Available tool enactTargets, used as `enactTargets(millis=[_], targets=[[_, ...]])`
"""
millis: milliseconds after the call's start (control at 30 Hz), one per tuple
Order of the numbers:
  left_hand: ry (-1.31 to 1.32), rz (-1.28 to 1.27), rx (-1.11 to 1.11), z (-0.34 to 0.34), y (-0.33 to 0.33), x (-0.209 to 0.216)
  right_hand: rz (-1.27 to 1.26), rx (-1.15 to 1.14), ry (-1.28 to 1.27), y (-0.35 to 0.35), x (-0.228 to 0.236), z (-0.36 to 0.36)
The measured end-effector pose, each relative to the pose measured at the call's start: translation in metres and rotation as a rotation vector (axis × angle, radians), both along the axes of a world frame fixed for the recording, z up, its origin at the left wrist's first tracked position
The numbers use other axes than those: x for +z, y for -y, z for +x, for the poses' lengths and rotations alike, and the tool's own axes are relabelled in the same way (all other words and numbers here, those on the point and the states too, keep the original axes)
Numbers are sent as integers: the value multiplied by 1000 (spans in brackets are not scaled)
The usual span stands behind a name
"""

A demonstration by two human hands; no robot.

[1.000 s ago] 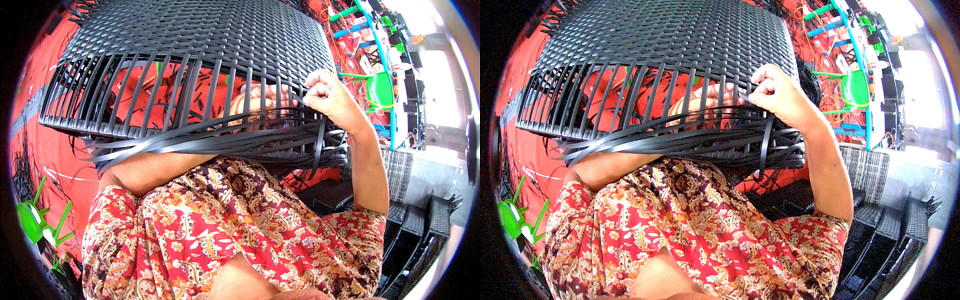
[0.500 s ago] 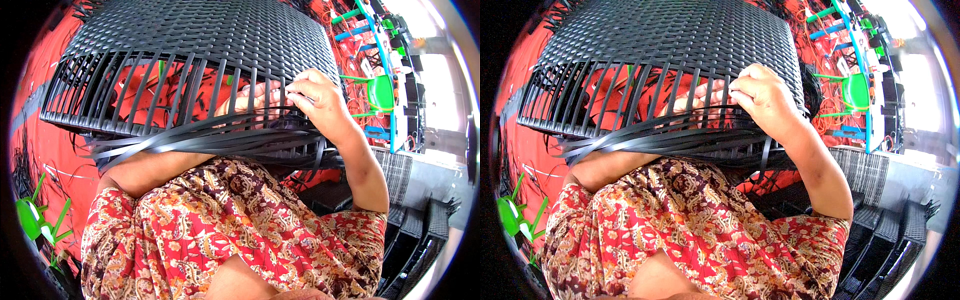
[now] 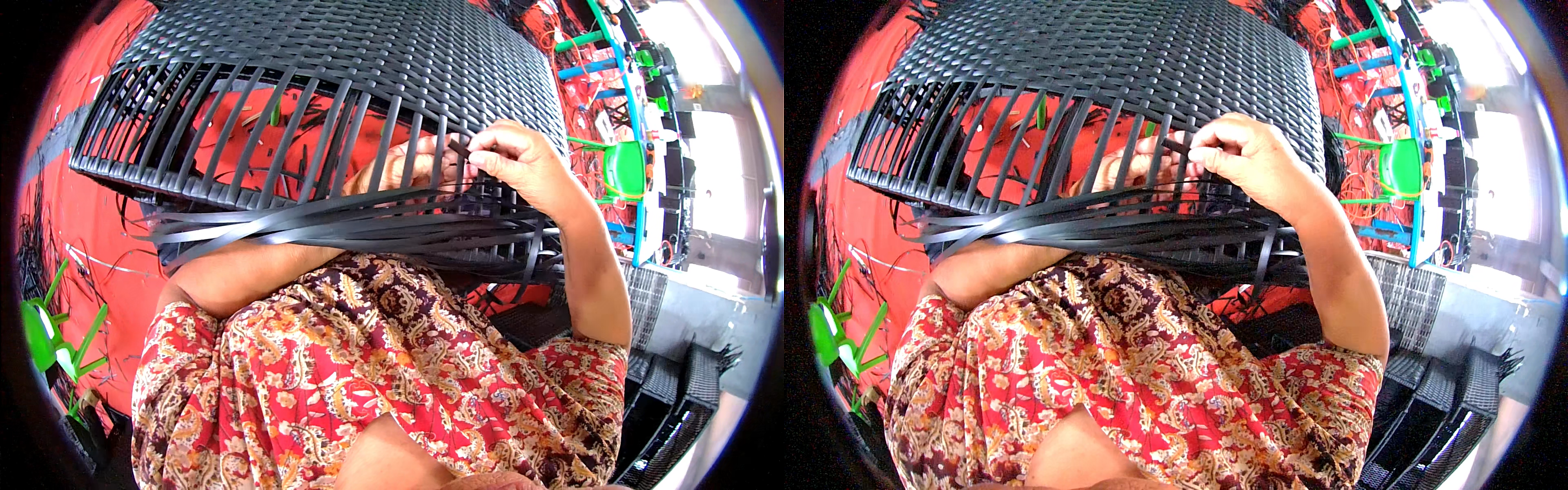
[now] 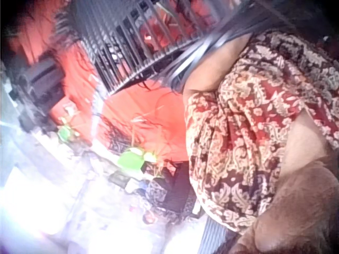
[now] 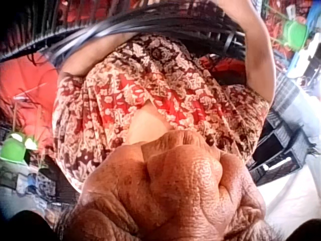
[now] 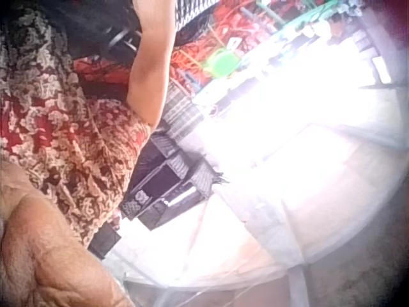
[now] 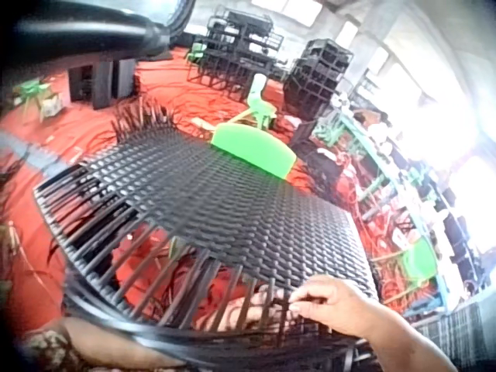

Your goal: The person weaves black synthetic strips into the frame of a piece of furniture by hand, threading the strips through existing weaves and pulling them tight.

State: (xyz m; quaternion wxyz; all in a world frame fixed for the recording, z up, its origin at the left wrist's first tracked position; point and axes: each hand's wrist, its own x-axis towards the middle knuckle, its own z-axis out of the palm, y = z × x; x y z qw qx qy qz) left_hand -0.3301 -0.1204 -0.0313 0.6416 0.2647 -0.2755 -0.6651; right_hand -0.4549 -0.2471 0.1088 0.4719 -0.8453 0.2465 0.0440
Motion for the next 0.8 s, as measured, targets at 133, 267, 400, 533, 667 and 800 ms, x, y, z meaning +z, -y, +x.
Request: enactTargets(millis=[133,267,400,533,667,800], targets=[[208,-350,28,2,7,-10,-101,18,120,1,2,-7],[-222,-157,-123,1,8,-12,-78,-66,-32,11,13,-14],[-336,-165,-143,-4,9,-13,-323,82,-40,11,7,-9],[-572,-242,-99,-5,9,-11,-485,134,40,10,0,-4],[-638,-197,-91,-12,20,-23,-617,128,33,3,-3,-6],[-731,-374,-316,-6,29,-27,-637,100,19,2,-5,-10]])
